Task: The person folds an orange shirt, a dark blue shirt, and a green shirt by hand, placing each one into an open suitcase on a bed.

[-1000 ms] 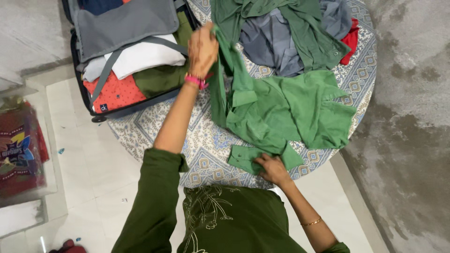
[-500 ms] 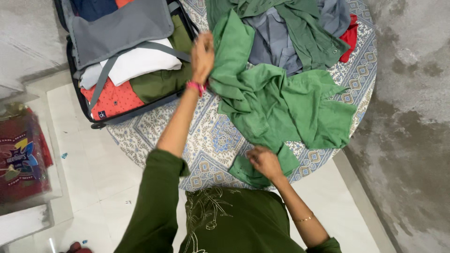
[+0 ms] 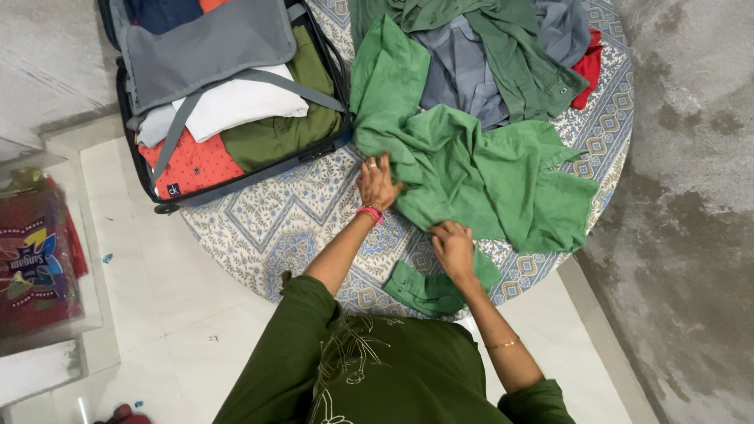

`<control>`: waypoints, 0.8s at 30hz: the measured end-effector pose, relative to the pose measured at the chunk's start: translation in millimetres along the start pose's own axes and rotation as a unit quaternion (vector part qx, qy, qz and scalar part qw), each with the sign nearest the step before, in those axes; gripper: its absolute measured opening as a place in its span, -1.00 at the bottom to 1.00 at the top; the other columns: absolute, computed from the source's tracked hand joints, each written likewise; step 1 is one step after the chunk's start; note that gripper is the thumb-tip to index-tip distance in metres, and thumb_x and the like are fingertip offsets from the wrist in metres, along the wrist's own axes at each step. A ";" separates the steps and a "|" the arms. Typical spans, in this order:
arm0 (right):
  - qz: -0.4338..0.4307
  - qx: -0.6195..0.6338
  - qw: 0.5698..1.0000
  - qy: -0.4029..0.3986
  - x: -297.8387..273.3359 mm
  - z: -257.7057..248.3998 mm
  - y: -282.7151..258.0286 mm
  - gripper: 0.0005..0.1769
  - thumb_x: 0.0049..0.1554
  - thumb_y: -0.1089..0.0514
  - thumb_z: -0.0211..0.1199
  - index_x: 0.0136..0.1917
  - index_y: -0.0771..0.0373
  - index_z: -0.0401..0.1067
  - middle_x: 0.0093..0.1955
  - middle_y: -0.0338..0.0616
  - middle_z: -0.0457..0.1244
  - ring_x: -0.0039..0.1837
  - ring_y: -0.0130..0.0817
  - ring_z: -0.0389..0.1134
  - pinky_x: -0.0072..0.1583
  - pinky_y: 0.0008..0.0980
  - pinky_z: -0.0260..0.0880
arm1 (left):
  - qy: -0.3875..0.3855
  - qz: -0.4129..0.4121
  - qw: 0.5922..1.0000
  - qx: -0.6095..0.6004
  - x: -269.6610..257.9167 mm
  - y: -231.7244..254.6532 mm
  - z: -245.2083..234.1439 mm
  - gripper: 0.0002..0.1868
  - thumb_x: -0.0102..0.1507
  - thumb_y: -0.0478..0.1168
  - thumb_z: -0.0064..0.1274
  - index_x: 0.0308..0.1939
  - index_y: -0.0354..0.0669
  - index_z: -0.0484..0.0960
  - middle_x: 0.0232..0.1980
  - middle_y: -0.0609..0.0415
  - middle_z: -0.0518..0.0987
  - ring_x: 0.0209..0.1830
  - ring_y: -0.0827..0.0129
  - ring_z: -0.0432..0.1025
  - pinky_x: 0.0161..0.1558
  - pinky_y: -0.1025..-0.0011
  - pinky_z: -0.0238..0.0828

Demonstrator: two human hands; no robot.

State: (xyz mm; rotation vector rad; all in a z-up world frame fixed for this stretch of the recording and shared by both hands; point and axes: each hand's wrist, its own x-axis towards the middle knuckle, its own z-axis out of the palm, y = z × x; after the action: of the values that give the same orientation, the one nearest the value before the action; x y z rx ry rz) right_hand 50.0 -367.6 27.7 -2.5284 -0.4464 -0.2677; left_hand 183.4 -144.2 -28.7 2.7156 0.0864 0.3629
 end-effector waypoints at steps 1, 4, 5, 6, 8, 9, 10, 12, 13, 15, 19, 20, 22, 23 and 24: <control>-0.007 0.009 1.000 0.014 -0.7 -8.3 -1.1 -0.79 0.03 0.22 0.31 -0.02 0.17 0.61 -0.09 -0.15 0.31 0.06 -0.15 0.30 0.18 -0.13 0.20 | -0.011 -0.011 0.999 -0.034 3.6 -9.9 15.0 -0.14 0.09 0.15 0.16 0.40 -0.18 0.38 0.15 -0.24 0.52 0.13 -0.16 0.40 0.06 -0.02 0.34; -0.023 0.052 0.998 0.032 -4.0 -29.8 -0.9 -0.82 -0.02 0.22 0.32 -0.10 0.22 0.59 -0.12 -0.12 0.31 0.02 -0.12 0.30 0.13 -0.15 0.23 | -0.017 -0.068 0.985 -0.156 13.0 -44.0 37.4 -0.49 0.42 0.03 0.00 0.30 -0.27 0.49 0.02 -0.19 0.61 0.08 -0.07 0.47 0.17 0.04 0.36; -0.029 0.070 0.997 0.032 -6.9 -33.4 -0.9 -0.83 -0.05 0.21 0.33 -0.13 0.23 0.58 -0.12 -0.11 0.31 0.01 -0.10 0.30 0.10 -0.17 0.24 | 0.002 -0.103 0.973 -0.208 12.2 -53.2 37.0 -0.58 0.40 -0.03 0.02 0.18 -0.28 0.57 -0.01 -0.18 0.62 0.05 -0.04 0.48 0.15 0.09 0.39; -0.057 0.087 0.994 0.022 -10.2 -33.7 -2.4 -0.83 -0.07 0.20 0.31 -0.16 0.23 0.55 -0.13 -0.12 0.32 0.00 -0.10 0.33 0.10 -0.16 0.28 | 0.020 -0.138 0.956 -0.259 10.9 -61.8 34.5 -0.66 0.38 -0.09 0.04 0.05 -0.30 0.64 -0.04 -0.16 0.62 0.02 -0.02 0.50 0.12 0.14 0.42; -0.114 0.118 0.986 0.003 -16.2 -33.8 -4.6 -0.84 -0.10 0.16 0.27 -0.21 0.22 0.51 -0.16 -0.13 0.33 -0.01 -0.11 0.38 0.10 -0.15 0.34 | 0.052 -0.243 0.858 -0.450 -7.2 -76.8 30.0 -0.68 0.30 -0.12 0.03 0.03 -0.23 0.64 -0.07 -0.07 0.62 -0.05 0.07 0.48 0.03 0.21 0.39; -0.105 0.128 0.982 -0.089 -17.8 -32.8 -6.9 -0.81 -0.11 0.15 0.23 -0.20 0.23 0.51 -0.15 -0.11 0.34 -0.02 -0.09 0.39 0.08 -0.14 0.37 | 0.067 -0.291 0.805 -0.512 -23.0 -84.9 27.8 -0.69 0.31 -0.10 0.03 0.01 -0.21 0.64 -0.10 -0.05 0.60 -0.07 0.10 0.47 -0.02 0.22 0.37; -0.095 0.137 0.969 -0.181 -18.7 -30.6 -11.5 -0.77 -0.13 0.15 0.20 -0.19 0.25 0.52 -0.14 -0.09 0.35 -0.03 -0.07 0.40 0.07 -0.14 0.40 | 0.072 -0.340 0.759 -0.551 -39.6 -95.1 24.3 -0.69 0.31 -0.07 0.04 -0.01 -0.19 0.63 -0.12 -0.03 0.59 -0.10 0.12 0.45 -0.06 0.23 0.35; -0.038 0.123 0.944 -0.303 -18.8 -27.2 -24.4 -0.72 -0.11 0.09 0.19 -0.14 0.22 0.53 -0.13 -0.06 0.37 -0.04 -0.04 0.42 0.05 -0.13 0.43 | 0.083 -0.439 0.655 -0.609 -70.3 -118.0 15.2 -0.69 0.32 -0.01 0.04 -0.06 -0.16 0.62 -0.16 0.01 0.56 -0.16 0.16 0.43 -0.15 0.25 0.31; 0.006 0.102 0.936 -0.336 -20.0 -25.6 -33.7 -0.71 -0.09 0.05 0.21 -0.11 0.19 0.55 -0.12 -0.06 0.38 -0.04 -0.03 0.43 0.06 -0.12 0.43 | 0.080 -0.470 0.621 -0.622 -81.9 -130.1 7.9 -0.69 0.32 0.02 0.05 -0.08 -0.14 0.61 -0.19 0.02 0.55 -0.18 0.18 0.41 -0.19 0.26 0.29; 0.025 0.066 0.938 -0.340 -19.6 -21.7 -52.0 -0.66 -0.03 -0.03 0.27 -0.03 0.17 0.53 -0.08 -0.02 0.38 -0.03 0.02 0.42 0.06 -0.08 0.43 | 0.060 -0.511 0.572 -0.639 -91.2 -147.4 -8.2 -0.67 0.33 0.07 0.05 -0.12 -0.10 0.60 -0.23 0.06 0.52 -0.24 0.22 0.39 -0.28 0.28 0.25; -0.090 0.029 0.967 -0.236 -22.5 2.2 -75.6 -0.47 -0.06 -0.07 0.38 0.12 0.21 0.42 0.00 0.06 0.30 0.04 0.10 0.38 0.02 0.01 0.41 | -0.063 -0.446 0.702 -0.551 -81.6 -160.8 -13.7 -0.59 0.38 0.15 0.16 -0.13 -0.14 0.58 -0.29 0.02 0.41 -0.34 0.18 0.28 -0.44 0.26 0.11; -0.122 0.024 0.970 -0.211 -25.4 11.3 -74.9 -0.42 -0.11 -0.06 0.40 0.13 0.22 0.39 0.01 0.07 0.29 0.06 0.11 0.38 0.01 0.02 0.42 | -0.094 -0.426 0.720 -0.540 -76.2 -161.5 -11.5 -0.65 0.30 0.04 0.20 -0.08 -0.15 0.61 -0.21 0.02 0.49 -0.27 0.21 0.35 -0.36 0.26 0.21; -0.130 -0.031 0.968 -0.212 -31.3 33.4 -67.6 -0.42 -0.12 0.08 0.34 0.19 0.18 0.39 0.06 0.07 0.28 0.09 0.07 0.39 0.01 0.00 0.43 | -0.153 -0.385 0.751 -0.515 -63.0 -162.0 -10.5 -0.61 0.13 -0.16 0.28 0.01 -0.19 0.68 -0.07 0.02 0.65 -0.12 0.26 0.50 -0.21 0.25 0.41; -0.134 -0.059 0.966 -0.212 -32.7 46.7 -63.6 -0.41 -0.13 0.16 0.31 0.22 0.17 0.38 0.09 0.06 0.27 0.11 0.05 0.39 0.01 -0.01 0.44 | -0.113 -0.356 0.772 -0.515 -56.3 -161.2 -11.7 -0.58 0.11 -0.21 0.29 0.04 -0.22 0.66 -0.02 0.02 0.63 -0.06 0.29 0.49 -0.11 0.29 0.43; -0.111 -0.081 0.964 -0.229 -32.2 58.2 -58.6 -0.50 -0.04 0.18 0.27 0.21 0.17 0.39 0.11 0.04 0.29 0.13 0.04 0.40 0.04 -0.02 0.45 | -0.073 -0.326 0.791 -0.513 -50.7 -160.4 -13.7 -0.55 0.10 -0.26 0.31 0.07 -0.24 0.64 0.02 0.03 0.62 -0.01 0.31 0.49 0.00 0.32 0.44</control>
State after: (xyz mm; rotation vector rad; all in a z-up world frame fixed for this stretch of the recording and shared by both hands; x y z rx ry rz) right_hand 4.2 -297.3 -0.9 -2.6970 -0.9233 0.2163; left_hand 129.5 2.7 -92.0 1.4811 0.5790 -0.0393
